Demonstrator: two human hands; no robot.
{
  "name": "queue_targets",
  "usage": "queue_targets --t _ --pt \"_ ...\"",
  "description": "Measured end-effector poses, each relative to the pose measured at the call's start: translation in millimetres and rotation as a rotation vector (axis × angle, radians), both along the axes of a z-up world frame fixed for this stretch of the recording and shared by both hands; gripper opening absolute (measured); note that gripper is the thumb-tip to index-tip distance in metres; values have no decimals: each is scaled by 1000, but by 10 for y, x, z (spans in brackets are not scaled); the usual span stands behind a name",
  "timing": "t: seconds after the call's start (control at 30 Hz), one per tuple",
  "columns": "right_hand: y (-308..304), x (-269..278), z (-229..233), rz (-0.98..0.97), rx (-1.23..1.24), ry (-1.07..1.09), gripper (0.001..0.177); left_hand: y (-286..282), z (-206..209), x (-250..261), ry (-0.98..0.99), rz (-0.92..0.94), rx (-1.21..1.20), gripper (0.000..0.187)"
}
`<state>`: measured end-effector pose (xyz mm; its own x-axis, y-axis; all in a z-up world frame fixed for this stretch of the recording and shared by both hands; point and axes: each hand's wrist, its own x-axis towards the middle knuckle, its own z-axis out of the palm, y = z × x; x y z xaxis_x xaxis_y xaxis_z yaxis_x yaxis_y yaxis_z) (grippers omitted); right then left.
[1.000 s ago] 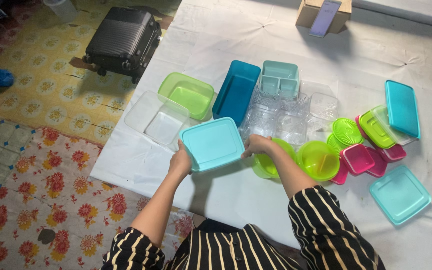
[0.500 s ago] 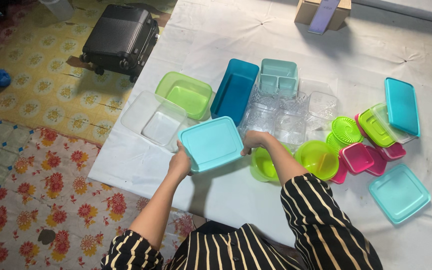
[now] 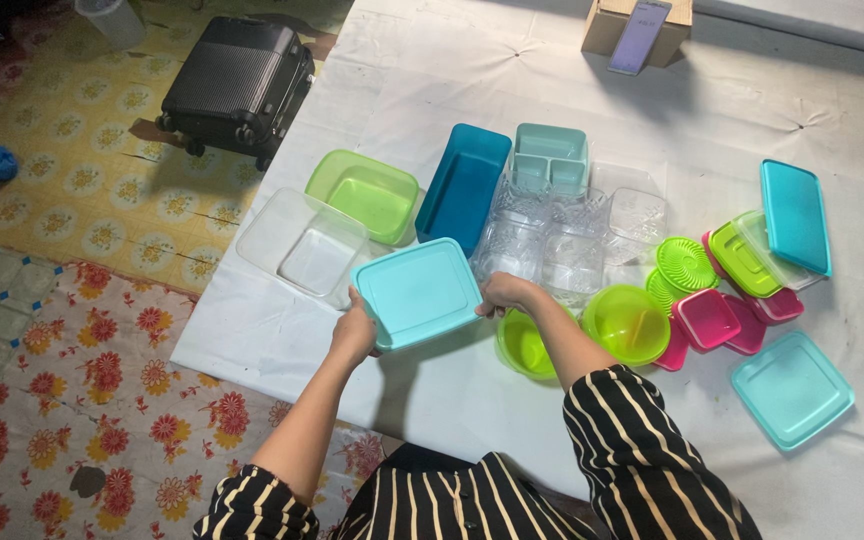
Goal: The person sits at a table covered with assorted plastic food-storage containers and lids. They pick up containers and lids one at a time, match each lid to a container, press the lids on, and stack the closed containers into a pile on the left side of the table.
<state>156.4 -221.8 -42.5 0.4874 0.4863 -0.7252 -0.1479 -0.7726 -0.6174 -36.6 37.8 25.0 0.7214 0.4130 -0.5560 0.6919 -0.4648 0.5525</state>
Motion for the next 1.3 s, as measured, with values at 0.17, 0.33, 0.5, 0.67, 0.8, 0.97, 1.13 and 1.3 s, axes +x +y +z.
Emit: queue_targets --t 0.17,0.33,0.5,0.67,0.8,0.97,1.13,1.3 --pt "-29 -1 -44 51 -4 -28 12 -5 -13 7 17 -13 24 83" --pt "-106 -85 -19 60 61 -39 13 5 -33 -17 -41 61 -57 79" --pt "-94 -34 80 84 55 -45 16 -27 -28 -58 -79 56 -2 82" --pt "-89 -129 245 16 66 -128 27 -98 47 -177 -171 212 -62 69" --pt "-71 -273 299 -63 181 -174 28 -90 -6 -353 -194 347 -192 45" --pt "-159 -362 409 -88 231 -250 28 -134 -194 -424 -281 419 -381 43" --pt "-369 -320 874 -150 371 -132 23 -186 -37 -393 -336 397 -484 41" --pt "-454 -211 1202 -235 453 -179 21 -249 320 -207 -483 374 -480 37"
